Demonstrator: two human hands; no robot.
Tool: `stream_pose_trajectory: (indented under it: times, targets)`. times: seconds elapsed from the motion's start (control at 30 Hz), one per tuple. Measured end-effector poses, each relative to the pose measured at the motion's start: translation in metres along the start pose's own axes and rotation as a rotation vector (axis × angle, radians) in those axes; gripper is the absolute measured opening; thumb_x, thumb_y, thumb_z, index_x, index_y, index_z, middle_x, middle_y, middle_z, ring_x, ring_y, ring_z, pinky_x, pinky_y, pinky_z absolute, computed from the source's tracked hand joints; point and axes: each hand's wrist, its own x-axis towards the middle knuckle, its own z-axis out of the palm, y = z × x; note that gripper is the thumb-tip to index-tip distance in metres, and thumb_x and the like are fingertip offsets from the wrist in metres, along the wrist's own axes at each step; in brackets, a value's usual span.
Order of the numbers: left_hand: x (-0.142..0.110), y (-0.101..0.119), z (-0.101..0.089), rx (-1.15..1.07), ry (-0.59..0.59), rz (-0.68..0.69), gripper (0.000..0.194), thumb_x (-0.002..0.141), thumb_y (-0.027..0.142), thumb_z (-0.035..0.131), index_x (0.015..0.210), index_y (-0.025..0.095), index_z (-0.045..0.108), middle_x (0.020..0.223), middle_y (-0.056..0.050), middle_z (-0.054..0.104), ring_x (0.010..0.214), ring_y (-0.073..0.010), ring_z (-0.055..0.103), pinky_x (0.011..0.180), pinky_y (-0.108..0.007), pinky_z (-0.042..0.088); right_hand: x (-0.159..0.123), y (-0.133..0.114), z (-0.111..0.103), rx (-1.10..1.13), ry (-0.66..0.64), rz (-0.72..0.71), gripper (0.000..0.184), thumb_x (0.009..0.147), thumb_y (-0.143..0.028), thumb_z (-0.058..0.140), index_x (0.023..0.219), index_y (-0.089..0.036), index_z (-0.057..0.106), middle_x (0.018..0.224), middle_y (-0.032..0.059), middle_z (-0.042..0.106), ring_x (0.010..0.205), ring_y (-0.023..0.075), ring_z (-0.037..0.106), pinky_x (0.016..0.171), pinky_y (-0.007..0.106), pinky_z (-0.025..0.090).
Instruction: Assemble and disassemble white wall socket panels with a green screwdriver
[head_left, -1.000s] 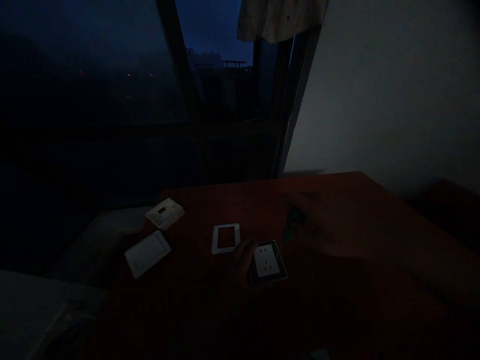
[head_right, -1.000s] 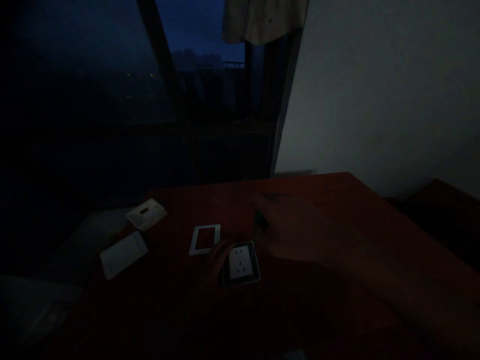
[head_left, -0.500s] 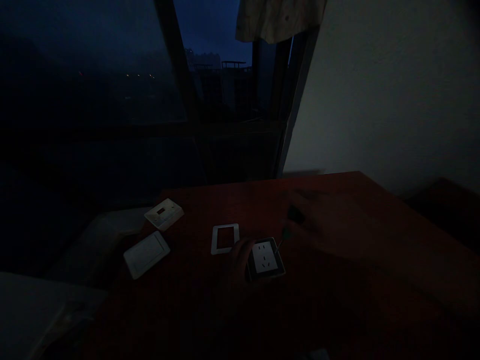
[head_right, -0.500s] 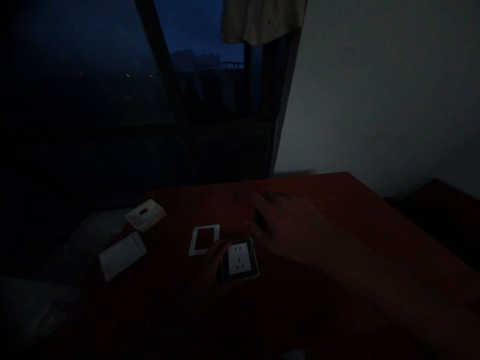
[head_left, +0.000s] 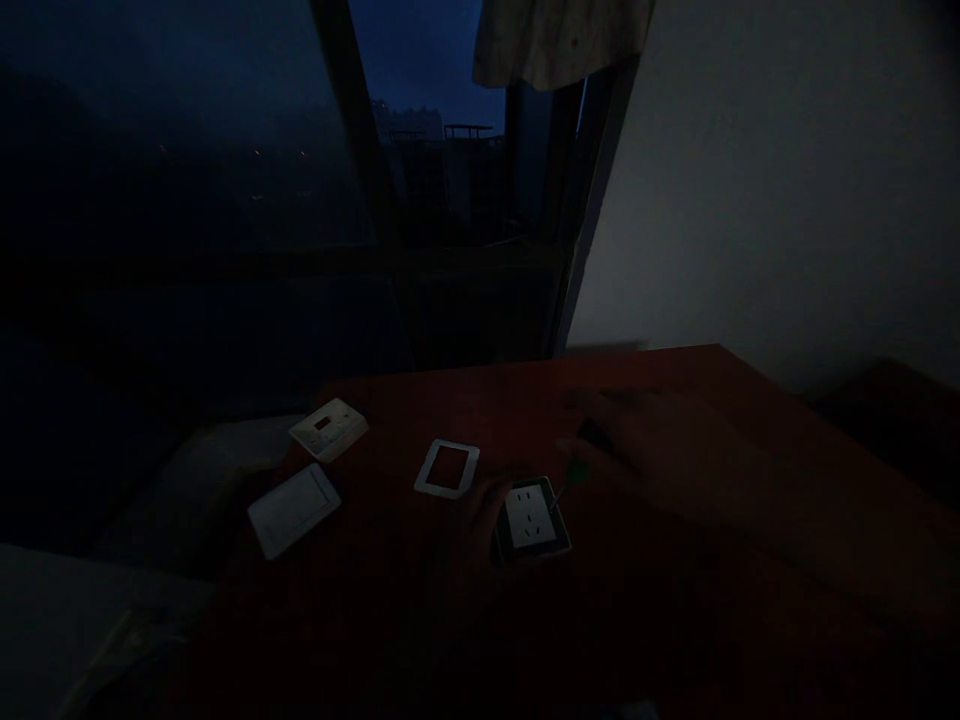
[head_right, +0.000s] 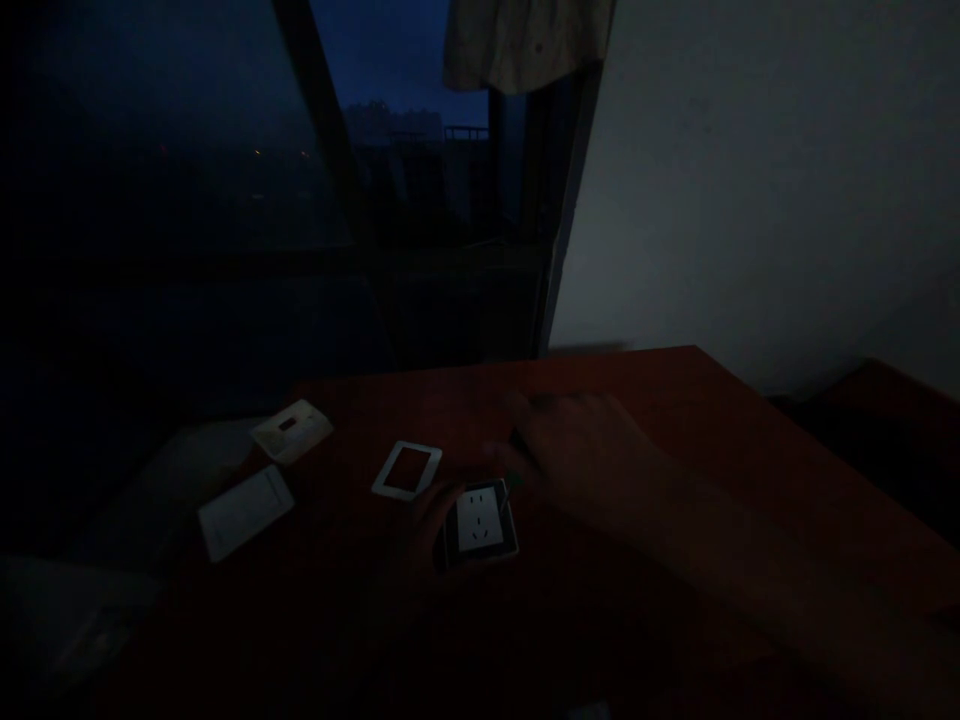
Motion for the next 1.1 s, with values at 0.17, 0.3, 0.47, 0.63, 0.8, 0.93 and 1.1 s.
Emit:
stream_pose_trajectory:
  times: [0.17, 0.3, 0.47, 0.63, 0.8, 0.93, 1.1]
  targets:
    - [-0.001, 0.001, -0.002, 0.026, 0.002, 0.007, 0.079, 0.072, 0.050, 0.072, 0.139, 0.029, 0.036, 0.144, -0.009, 0.039, 0.129, -0.0338, 0.038, 0.104, -0.051, 0.036, -0.001, 0.004, -0.005, 0.209, -0.045, -0.114, 0.039, 0.084, -0.025, 0.053, 0.122, -0.020, 0.049, 0.099, 0.0078, 0.070, 0.079, 0.0206, 0.066, 0.060, 0.027, 0.044]
    - [-0.001, 0.001, -0.001, -0.003, -0.007, 0.004, 0.079, 0.072, 0.045, 0.073, 0.140, 0.029, 0.034, 0.145, -0.008, 0.037, 0.131, -0.0325, 0.036, 0.106, -0.049, 0.036, -0.001, 0.004, -0.004, 0.133, -0.034, -0.057, 0.042, 0.085, -0.033, 0.053, 0.124, -0.018, 0.048, 0.096, 0.0099, 0.070, 0.080, 0.0250, 0.067, 0.061, 0.031, 0.045]
    - [-0.001, 0.001, -0.001, -0.023, -0.005, 0.019, 0.078, 0.073, 0.045, 0.072, 0.140, 0.028, 0.035, 0.145, -0.010, 0.037, 0.131, -0.0323, 0.037, 0.106, -0.049, 0.036, 0.000, 0.008, 0.002, 0.116, -0.022, -0.084, 0.033, 0.087, -0.033, 0.052, 0.118, -0.022, 0.053, 0.100, 0.0090, 0.070, 0.082, 0.0241, 0.067, 0.063, 0.031, 0.045]
    - [-0.001, 0.000, -0.001, 0.008, -0.002, 0.007, 0.077, 0.073, 0.043, 0.072, 0.139, 0.027, 0.037, 0.145, -0.010, 0.037, 0.131, -0.0330, 0.037, 0.106, -0.049, 0.036, -0.002, 0.004, -0.007, 0.267, -0.052, -0.251, 0.044, 0.080, -0.023, 0.060, 0.123, -0.020, 0.049, 0.111, 0.0095, 0.065, 0.091, 0.0213, 0.064, 0.069, 0.028, 0.046]
    - [0.000, -0.002, 0.001, 0.038, -0.005, 0.018, 0.078, 0.073, 0.046, 0.071, 0.140, 0.025, 0.036, 0.145, -0.011, 0.036, 0.131, -0.0333, 0.037, 0.106, -0.050, 0.036, 0.005, 0.000, -0.004, 0.039, -0.038, -0.104, 0.028, 0.091, -0.038, 0.044, 0.106, -0.018, 0.057, 0.083, 0.0078, 0.069, 0.067, 0.0225, 0.064, 0.054, 0.029, 0.038]
    - [0.000, -0.003, 0.002, 0.041, 0.012, 0.028, 0.080, 0.072, 0.045, 0.072, 0.140, 0.025, 0.035, 0.145, -0.011, 0.037, 0.131, -0.0319, 0.038, 0.106, -0.049, 0.036, 0.004, 0.006, 0.001, 0.266, -0.067, -0.233, 0.039, 0.082, -0.023, 0.057, 0.120, -0.021, 0.049, 0.098, 0.0058, 0.067, 0.079, 0.0183, 0.064, 0.061, 0.026, 0.042]
    - [0.000, -0.001, 0.001, 0.012, -0.001, 0.023, 0.078, 0.072, 0.044, 0.072, 0.139, 0.026, 0.036, 0.145, -0.010, 0.037, 0.131, -0.0324, 0.037, 0.106, -0.049, 0.036, 0.003, 0.007, 0.001, 0.157, -0.014, -0.152, 0.034, 0.085, -0.030, 0.053, 0.117, -0.020, 0.051, 0.098, 0.0085, 0.068, 0.081, 0.0231, 0.065, 0.061, 0.029, 0.043]
